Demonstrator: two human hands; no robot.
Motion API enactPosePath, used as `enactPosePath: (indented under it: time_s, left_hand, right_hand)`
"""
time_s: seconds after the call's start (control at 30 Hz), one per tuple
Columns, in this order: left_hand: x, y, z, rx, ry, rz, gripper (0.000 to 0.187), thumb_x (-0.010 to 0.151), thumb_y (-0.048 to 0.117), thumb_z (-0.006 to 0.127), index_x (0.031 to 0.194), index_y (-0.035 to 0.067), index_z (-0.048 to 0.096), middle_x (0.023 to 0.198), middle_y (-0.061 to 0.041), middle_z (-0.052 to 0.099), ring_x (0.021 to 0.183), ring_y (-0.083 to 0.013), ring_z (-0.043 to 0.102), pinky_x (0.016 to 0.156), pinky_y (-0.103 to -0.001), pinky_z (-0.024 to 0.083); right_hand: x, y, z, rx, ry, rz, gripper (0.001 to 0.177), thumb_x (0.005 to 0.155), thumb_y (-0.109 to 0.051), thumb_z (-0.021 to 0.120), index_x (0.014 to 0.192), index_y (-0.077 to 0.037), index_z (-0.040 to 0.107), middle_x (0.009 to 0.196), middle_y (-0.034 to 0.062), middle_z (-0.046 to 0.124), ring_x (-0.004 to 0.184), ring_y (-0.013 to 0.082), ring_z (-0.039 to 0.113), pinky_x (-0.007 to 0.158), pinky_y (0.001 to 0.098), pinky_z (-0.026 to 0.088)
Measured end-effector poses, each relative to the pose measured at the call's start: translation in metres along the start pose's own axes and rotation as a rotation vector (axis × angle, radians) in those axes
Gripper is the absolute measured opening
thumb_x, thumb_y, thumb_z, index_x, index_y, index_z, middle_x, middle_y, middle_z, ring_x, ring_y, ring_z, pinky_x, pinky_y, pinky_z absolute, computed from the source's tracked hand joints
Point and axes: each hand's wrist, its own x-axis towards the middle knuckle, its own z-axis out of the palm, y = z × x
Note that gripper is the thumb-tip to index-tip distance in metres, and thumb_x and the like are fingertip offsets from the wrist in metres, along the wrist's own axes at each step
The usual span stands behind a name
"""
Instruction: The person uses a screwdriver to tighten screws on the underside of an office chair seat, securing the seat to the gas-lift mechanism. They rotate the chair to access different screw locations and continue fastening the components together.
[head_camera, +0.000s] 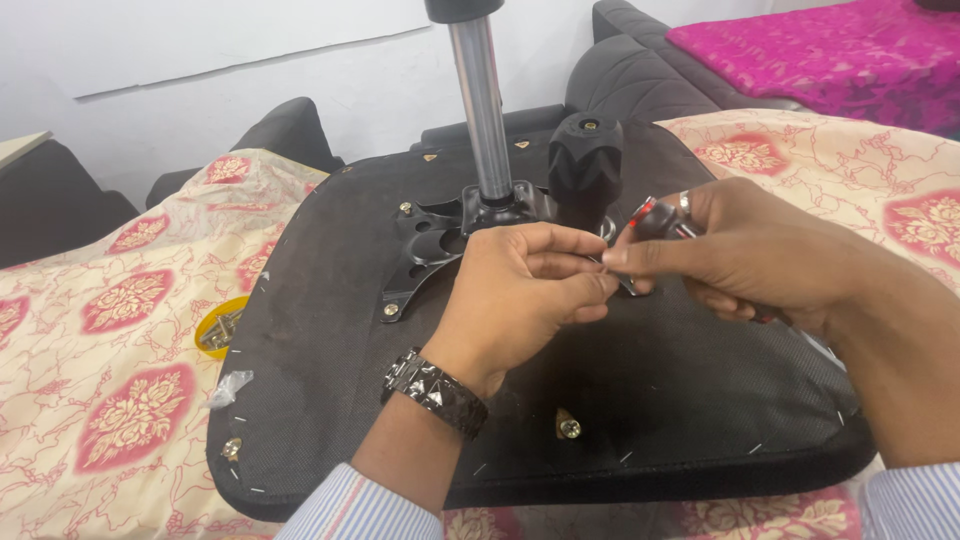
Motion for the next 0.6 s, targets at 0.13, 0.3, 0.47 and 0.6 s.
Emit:
enactPosePath:
  time_s: [0.13, 0.3, 0.47, 0.6]
  left_hand:
    - [-0.004, -0.005, -0.021, -0.074, 0.142, -0.057, 0.04, 0.082, 0.006, 0.069, 0.12, -0.003, 0.066, 0.09, -0.011, 0.076, 0.077, -0.0156, 0.074, 0.072, -0.03, 0.066]
    - [-0.018, -0.016, -0.069, -0.29, 0.319, -0.04, 0.031, 0.085, 0.005, 0.057, 0.114, -0.003, 0.067, 0.08, -0.002, 0.066, 0.068, -0.0134, 0.065, 0.064, -0.027, 0.058]
    - [-0.029, -0.024, -0.098, -0.403, 0.446, -0.043, 0.022, 0.084, 0.009, 0.055, 0.098, -0.003, 0.068, 0.071, -0.003, 0.056, 0.057, -0.0109, 0.05, 0.049, -0.026, 0.038]
    - [-0.021, -0.021, -0.085, -0.502, 0.396, -0.208, 0.022, 0.091, 0.025, 0.062, 0.097, 0.004, 0.063, 0.071, -0.005, 0.056, 0.058, -0.0126, 0.049, 0.05, -0.027, 0.039]
  right_hand:
    - [0.005, 0.0, -0.007, 0.031, 0.049, 0.019, 0.053, 0.093, -0.046, 0.074, 0.07, 0.0, 0.059, 0.04, 0.0037, 0.034, 0.033, 0.0147, 0.028, 0.033, 0.0316, 0.018]
    - [0.013, -0.009, -0.015, 0.025, 0.21, 0.006, 0.046, 0.095, -0.037, 0.069, 0.073, 0.0, 0.055, 0.042, 0.0045, 0.029, 0.036, 0.0152, 0.022, 0.036, 0.0329, 0.014]
    - [0.017, -0.03, -0.013, 0.123, 0.251, -0.127, 0.038, 0.096, -0.03, 0.069, 0.078, 0.001, 0.057, 0.046, 0.0001, 0.031, 0.038, 0.0108, 0.025, 0.035, 0.0289, 0.015]
    - [0.009, -0.052, 0.006, 0.121, 0.091, -0.223, 0.028, 0.092, -0.027, 0.074, 0.09, -0.002, 0.062, 0.049, 0.001, 0.04, 0.038, 0.0106, 0.031, 0.034, 0.0286, 0.021]
